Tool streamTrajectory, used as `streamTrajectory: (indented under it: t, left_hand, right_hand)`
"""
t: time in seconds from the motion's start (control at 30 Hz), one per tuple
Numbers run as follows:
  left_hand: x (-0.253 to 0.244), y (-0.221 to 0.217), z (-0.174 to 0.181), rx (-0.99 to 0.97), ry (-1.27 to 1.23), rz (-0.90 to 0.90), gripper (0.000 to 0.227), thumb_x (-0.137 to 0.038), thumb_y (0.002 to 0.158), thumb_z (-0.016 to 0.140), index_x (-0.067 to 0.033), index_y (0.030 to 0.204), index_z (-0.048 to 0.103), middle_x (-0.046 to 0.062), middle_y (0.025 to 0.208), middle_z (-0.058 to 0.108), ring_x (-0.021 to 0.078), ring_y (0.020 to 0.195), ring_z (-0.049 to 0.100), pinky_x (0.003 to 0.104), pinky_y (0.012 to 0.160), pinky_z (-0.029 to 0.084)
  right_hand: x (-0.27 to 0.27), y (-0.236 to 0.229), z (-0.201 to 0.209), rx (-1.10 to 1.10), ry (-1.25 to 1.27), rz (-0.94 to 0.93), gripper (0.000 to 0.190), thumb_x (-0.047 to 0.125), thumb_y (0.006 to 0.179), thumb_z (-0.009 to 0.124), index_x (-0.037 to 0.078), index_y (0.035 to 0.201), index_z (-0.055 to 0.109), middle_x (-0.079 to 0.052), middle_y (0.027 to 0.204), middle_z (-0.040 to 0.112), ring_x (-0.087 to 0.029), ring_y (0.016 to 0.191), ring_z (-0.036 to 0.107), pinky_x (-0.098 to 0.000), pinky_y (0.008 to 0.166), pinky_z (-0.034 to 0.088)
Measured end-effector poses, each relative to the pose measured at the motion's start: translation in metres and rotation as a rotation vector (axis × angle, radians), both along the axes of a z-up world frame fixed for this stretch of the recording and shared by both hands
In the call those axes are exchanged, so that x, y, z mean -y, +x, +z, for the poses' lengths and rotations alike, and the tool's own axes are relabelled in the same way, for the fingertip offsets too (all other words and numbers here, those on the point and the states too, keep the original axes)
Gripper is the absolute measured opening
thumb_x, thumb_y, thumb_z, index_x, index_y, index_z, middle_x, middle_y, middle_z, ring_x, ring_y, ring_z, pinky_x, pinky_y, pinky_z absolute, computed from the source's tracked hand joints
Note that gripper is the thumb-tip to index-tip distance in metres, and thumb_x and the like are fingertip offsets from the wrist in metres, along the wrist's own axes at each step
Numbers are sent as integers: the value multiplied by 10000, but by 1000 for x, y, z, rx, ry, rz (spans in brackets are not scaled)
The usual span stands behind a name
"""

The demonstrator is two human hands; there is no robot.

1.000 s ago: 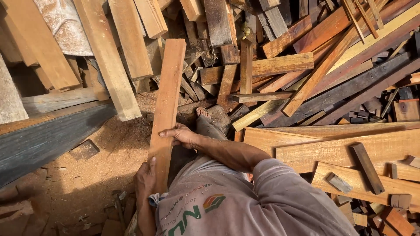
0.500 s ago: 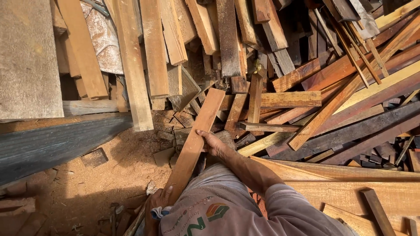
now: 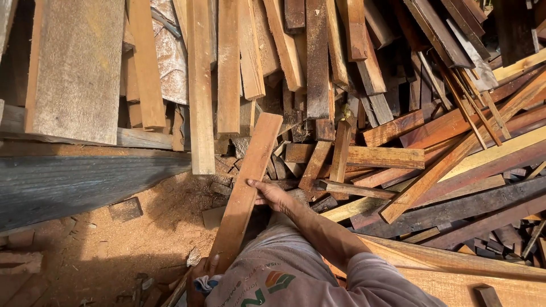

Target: Searching through a pile of wood scraps to select a piece, measuring it with a tape measure, and cutting it to size on a table saw.

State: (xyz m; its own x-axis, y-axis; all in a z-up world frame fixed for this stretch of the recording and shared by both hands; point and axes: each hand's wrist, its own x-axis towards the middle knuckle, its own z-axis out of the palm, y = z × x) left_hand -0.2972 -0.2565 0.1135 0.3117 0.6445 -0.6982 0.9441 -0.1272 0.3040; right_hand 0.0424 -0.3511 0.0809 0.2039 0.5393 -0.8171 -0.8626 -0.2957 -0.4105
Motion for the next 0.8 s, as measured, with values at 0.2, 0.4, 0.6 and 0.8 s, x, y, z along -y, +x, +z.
streamTrajectory:
  t: [0.2,0.4,0.6,0.8]
  left_hand:
    - [20,-7,22,347,214,168,367,-409,920,663,-91,741,696,161,601,642,291,590,529,437,617,417]
    - [18,10,50,-79,-32,383,624,-683,895,529,-134,1062,773,213,1077,780,430,1044,697,489,865,516]
    - [49,2,49,-48,17,413,594,-671,878,562,-118,912,777,116,862,804,371,867,741,448,758,521]
    - [64,-11,85,-136,69,348,570,-731,835,553,-226,1013,746,206,1038,758,489,1041,659,528,830,508]
  right_hand:
    - [-33,-3,17,128,139,221,598,441,783,801,183,1284,602,-2,1290,704,-94,908,627,-226,681,578]
    - [-61,-30,-16,190,-16,449,608,513,796,757,166,1270,601,-48,1285,705,-211,1041,714,-319,789,568]
    - [-43,-37,-32,175,3,412,361,312,867,805,140,1173,719,-76,1066,796,-194,795,755,-316,581,610]
    - [-25,-45,29,1715,273,718,893,428,908,719,9,1576,299,-267,1457,419,-425,1302,420,-556,1079,410]
